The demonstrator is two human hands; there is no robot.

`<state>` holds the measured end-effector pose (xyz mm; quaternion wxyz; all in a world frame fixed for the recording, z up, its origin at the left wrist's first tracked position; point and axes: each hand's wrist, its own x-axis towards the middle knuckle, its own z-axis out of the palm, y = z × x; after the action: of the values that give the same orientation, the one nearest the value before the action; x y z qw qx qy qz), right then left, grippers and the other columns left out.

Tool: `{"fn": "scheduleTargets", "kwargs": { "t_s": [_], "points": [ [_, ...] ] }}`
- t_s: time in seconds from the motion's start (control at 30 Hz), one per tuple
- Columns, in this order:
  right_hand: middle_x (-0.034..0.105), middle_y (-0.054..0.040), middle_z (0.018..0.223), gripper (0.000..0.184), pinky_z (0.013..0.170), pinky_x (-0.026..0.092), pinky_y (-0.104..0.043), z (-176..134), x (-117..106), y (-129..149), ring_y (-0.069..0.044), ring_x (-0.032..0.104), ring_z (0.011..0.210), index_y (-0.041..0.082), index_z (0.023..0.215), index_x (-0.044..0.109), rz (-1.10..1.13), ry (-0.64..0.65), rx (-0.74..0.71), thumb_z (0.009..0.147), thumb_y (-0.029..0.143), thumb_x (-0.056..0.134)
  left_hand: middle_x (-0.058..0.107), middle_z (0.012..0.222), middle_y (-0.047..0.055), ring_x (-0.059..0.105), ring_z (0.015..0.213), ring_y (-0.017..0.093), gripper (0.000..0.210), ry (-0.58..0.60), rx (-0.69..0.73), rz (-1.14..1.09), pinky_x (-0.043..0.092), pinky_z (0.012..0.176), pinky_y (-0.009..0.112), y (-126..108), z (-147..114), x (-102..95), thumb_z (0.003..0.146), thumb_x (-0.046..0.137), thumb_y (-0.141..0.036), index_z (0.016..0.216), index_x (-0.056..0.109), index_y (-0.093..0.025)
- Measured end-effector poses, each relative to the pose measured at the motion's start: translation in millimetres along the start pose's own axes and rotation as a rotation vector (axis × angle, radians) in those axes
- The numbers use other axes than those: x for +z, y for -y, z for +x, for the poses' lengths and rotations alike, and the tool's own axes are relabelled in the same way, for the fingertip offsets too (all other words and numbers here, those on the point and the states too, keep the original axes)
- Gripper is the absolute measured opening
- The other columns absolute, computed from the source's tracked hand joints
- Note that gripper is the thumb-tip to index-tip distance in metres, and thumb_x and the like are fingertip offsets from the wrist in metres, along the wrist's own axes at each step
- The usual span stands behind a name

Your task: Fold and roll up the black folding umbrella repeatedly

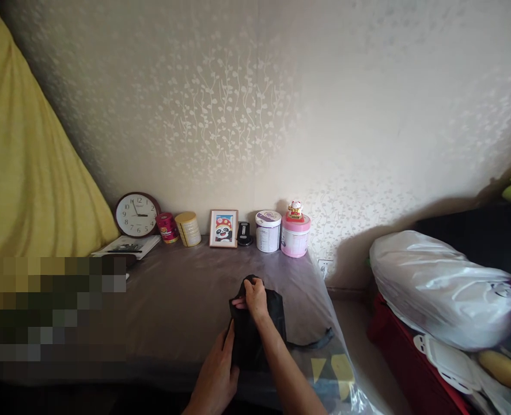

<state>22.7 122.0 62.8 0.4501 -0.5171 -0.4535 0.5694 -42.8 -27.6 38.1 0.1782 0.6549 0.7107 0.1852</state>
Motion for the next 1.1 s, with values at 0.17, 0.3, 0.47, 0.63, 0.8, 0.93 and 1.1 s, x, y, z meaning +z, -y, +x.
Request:
{"fn": "scheduleTargets", "kwargs": {
  "t_s": [0.17,0.3,0.47,0.63,0.8,0.93,1.1],
  "points": [
    [0.06,0.0019,0.056,0.042,0.037,0.049,-0.022,2.1,0.8,2.7,-0.015,0.062,0.042,0.014,0.113,0.046,0.004,0.018,0.004,0.08,0.038,0.052,0.037,0.139,0.008,0.042,0.122,0.015,0.08,-0.014,-0.015,-0.032,0.033,0.1,0.022,6.0,3.1,0.5,0.068,0.041,-0.002,0.141,0.011,-0.017],
    [0.06,0.0023,0.055,0.039,0.04,0.05,-0.024,-0.8,-0.4,11.4,-0.016,0.062,0.044,0.015,0.11,0.049,0.053,0.01,-0.011,0.079,0.038,0.053,0.042,0.136,0.007,0.043,0.121,0.014,0.08,-0.001,-0.021,-0.056,0.032,0.099,0.02,8.8,5.4,-4.8,0.068,0.042,-0.003,0.141,0.012,-0.017],
    [0.055,0.0046,0.05,0.037,0.042,0.05,-0.025,-7.2,-11.4,19.7,-0.015,0.059,0.043,0.013,0.111,0.047,0.085,0.024,0.01,0.08,0.033,0.051,0.047,0.128,0.008,0.045,0.115,0.019,0.077,0.006,-0.04,0.013,0.035,0.096,0.026,5.8,3.1,-9.8,0.07,0.041,-0.005,0.141,0.012,-0.015],
    [0.053,0.0048,0.055,0.03,0.041,0.046,-0.02,-22.0,-49.8,19.9,-0.01,0.053,0.044,0.016,0.096,0.056,-0.007,0.006,-0.018,0.076,0.038,0.055,0.05,0.121,0.008,0.048,0.107,0.021,0.078,-0.031,-0.042,0.149,0.038,0.091,0.032,-5.1,-3.7,-4.0,0.071,0.038,-0.002,0.141,0.008,-0.021],
    [0.053,0.0027,0.057,0.041,0.045,0.044,-0.022,-45.6,-82.3,18.7,-0.013,0.053,0.054,0.017,0.079,0.059,-0.252,-0.046,-0.058,0.076,0.057,0.047,0.052,0.113,0.01,0.049,0.101,0.022,0.078,-0.019,-0.036,0.201,0.04,0.088,0.035,-9.9,-5.5,-1.5,0.072,0.037,0.0,0.141,0.005,-0.019],
    [0.055,0.0017,0.058,0.036,0.05,0.043,-0.024,-62.0,-83.1,11.5,-0.015,0.054,0.06,0.018,0.069,0.059,-0.42,-0.09,-0.201,0.07,0.053,0.055,0.05,0.116,0.01,0.049,0.104,0.021,0.08,-0.019,-0.049,0.208,0.039,0.09,0.034,-9.8,-4.6,-2.6,0.072,0.037,0.002,0.141,0.004,-0.021],
    [0.055,0.0025,0.057,0.031,0.042,0.044,-0.023,-74.7,-78.6,11.8,-0.013,0.053,0.052,0.018,0.078,0.058,-0.313,0.046,-0.123,0.071,0.048,0.057,0.05,0.115,0.01,0.049,0.103,0.021,0.079,0.0,-0.045,0.191,0.04,0.088,0.032,-10.8,-5.3,-4.7,0.072,0.037,0.001,0.141,0.005,-0.02]
  ]
}}
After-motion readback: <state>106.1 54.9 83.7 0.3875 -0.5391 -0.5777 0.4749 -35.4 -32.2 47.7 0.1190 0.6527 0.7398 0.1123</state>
